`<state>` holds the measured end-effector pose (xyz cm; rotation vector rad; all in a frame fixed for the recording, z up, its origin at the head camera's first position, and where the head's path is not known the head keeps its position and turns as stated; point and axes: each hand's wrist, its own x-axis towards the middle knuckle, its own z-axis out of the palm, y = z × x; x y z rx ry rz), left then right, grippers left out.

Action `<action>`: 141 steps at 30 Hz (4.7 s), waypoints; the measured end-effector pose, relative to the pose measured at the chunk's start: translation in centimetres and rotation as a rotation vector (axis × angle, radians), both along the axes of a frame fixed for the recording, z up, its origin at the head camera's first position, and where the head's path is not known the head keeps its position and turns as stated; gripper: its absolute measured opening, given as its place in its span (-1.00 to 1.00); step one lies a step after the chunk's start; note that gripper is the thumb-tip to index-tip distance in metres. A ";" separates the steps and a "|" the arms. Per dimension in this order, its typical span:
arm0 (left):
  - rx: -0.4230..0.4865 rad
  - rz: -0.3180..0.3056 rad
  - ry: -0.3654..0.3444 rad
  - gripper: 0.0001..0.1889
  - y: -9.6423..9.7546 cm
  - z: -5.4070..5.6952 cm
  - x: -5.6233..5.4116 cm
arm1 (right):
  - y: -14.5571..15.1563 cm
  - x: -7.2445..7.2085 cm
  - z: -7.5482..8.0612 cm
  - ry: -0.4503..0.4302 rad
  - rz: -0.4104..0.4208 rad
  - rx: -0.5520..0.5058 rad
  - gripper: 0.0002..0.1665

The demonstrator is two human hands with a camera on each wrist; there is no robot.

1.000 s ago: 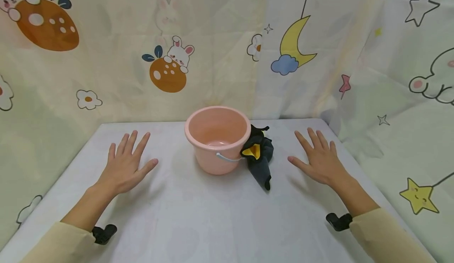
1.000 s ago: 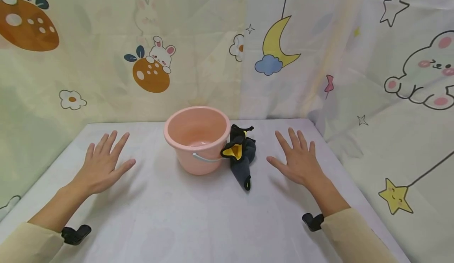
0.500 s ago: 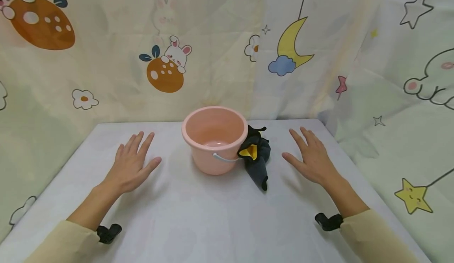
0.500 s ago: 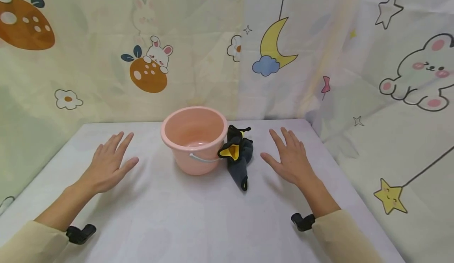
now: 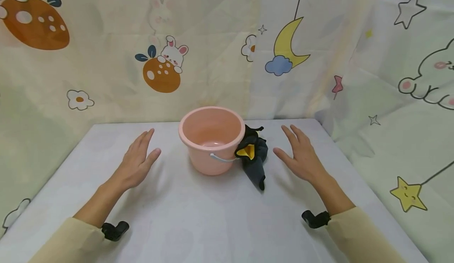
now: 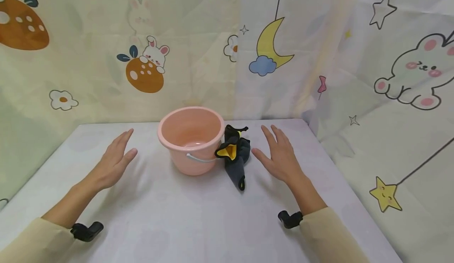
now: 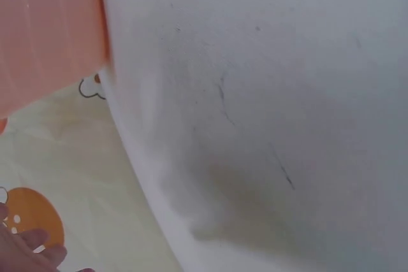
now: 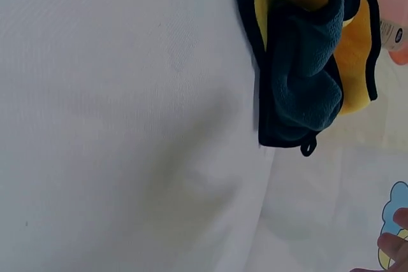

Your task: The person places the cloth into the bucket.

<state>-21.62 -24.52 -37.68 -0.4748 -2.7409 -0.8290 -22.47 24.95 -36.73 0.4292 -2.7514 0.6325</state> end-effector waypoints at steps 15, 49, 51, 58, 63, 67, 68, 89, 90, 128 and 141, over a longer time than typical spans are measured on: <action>0.296 -0.026 -0.224 -0.25 1.9 1.4 -0.9 | -1.5 -0.6 -0.1 -0.057 -0.019 -0.063 -0.04; 0.702 -0.131 -0.368 -0.17 8.2 0.2 -3.0 | -3.9 -2.8 -1.2 -0.118 -0.009 -0.226 -0.11; 0.718 -0.123 -0.364 -0.18 8.4 0.1 -2.9 | -4.2 -2.9 -1.3 -0.125 -0.008 -0.228 -0.11; 0.812 -0.097 -0.394 -0.20 8.9 0.0 -2.8 | -5.1 -3.4 -1.3 -0.155 -0.001 -0.219 -0.07; 0.876 -0.098 -0.411 -0.21 9.2 -0.1 -2.9 | -5.8 -3.8 -1.3 -0.219 0.009 -0.193 -0.01; 0.893 -0.093 -0.416 -0.20 9.4 -0.2 -2.9 | -6.4 -4.2 -1.3 -0.272 0.041 -0.175 0.04; 0.896 -0.088 -0.416 -0.20 9.4 -0.3 -3.0 | -6.6 -4.3 -1.3 -0.278 0.053 -0.168 0.05; 0.903 -0.072 -0.415 -0.21 9.5 0.1 -2.8 | -5.9 -4.2 -2.0 -0.370 0.188 0.045 0.02; 0.901 -0.072 -0.416 -0.21 9.5 0.1 -2.7 | -5.7 -4.1 -2.1 -0.377 0.195 0.048 0.02; 0.935 -0.069 -0.423 -0.20 9.6 -0.1 -2.9 | -4.5 -3.8 -4.2 -0.134 0.106 0.109 -0.34; 0.931 -0.068 -0.420 -0.20 9.7 -0.1 -2.9 | -4.0 -3.5 -3.3 -0.089 0.059 -0.038 -0.39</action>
